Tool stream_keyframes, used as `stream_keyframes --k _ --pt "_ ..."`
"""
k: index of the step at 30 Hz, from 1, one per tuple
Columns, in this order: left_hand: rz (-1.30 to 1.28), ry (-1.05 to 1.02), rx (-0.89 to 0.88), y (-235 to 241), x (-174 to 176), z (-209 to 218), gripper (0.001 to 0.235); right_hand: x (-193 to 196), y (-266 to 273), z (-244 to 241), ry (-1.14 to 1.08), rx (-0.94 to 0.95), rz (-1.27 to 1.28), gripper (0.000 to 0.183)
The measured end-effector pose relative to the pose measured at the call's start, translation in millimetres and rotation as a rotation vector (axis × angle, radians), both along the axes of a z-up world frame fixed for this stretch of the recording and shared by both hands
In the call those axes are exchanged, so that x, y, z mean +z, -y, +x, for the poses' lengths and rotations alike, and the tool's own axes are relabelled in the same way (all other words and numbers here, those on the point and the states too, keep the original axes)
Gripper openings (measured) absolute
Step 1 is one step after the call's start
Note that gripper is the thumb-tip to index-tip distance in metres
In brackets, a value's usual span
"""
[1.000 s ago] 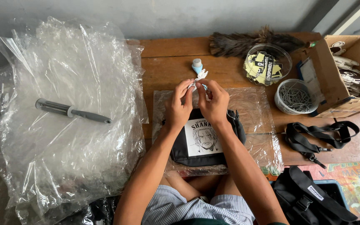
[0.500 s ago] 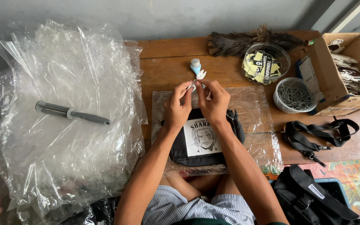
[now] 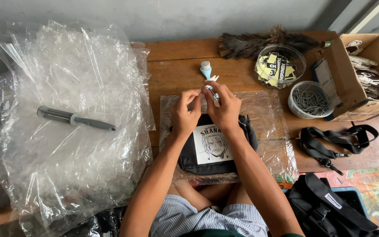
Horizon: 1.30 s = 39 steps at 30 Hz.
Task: The person wipes a plastic sheet on a table with a duster, then places a black pouch on it. They attach a metal chain to a cartoon character keychain and connect it to the pouch's strap.
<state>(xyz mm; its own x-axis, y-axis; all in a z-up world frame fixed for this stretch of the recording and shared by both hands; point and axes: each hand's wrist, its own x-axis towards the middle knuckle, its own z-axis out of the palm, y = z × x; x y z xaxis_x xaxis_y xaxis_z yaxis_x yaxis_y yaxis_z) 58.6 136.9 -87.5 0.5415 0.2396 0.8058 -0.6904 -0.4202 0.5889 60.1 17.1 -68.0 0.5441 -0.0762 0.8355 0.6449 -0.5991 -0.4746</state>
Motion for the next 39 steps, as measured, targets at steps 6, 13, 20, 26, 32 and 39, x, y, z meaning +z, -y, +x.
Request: stream_keyframes --k 6,13,20,26,32,39 --pt "0.032 0.008 0.010 1 5 -2 0.018 4 2 -12 -0.223 0.231 0.029 0.039" --pt "0.008 0.033 -0.019 3 15 -8 0.016 -10 2 -6 -0.288 0.179 0.066 0.054" --pt "0.029 0.047 0.004 4 11 -7 0.016 -11 1 -6 -0.267 0.192 -0.026 0.043" --pt "0.025 0.042 0.021 5 11 -7 0.015 -16 1 -3 -0.313 0.225 -0.001 0.042" --pt "0.033 0.058 0.011 3 8 -4 0.015 -13 1 -5 -0.349 0.237 0.004 0.039" --pt "0.122 0.122 -0.012 -3 19 -7 0.015 -5 3 -8 -0.341 0.134 -0.119 0.054"
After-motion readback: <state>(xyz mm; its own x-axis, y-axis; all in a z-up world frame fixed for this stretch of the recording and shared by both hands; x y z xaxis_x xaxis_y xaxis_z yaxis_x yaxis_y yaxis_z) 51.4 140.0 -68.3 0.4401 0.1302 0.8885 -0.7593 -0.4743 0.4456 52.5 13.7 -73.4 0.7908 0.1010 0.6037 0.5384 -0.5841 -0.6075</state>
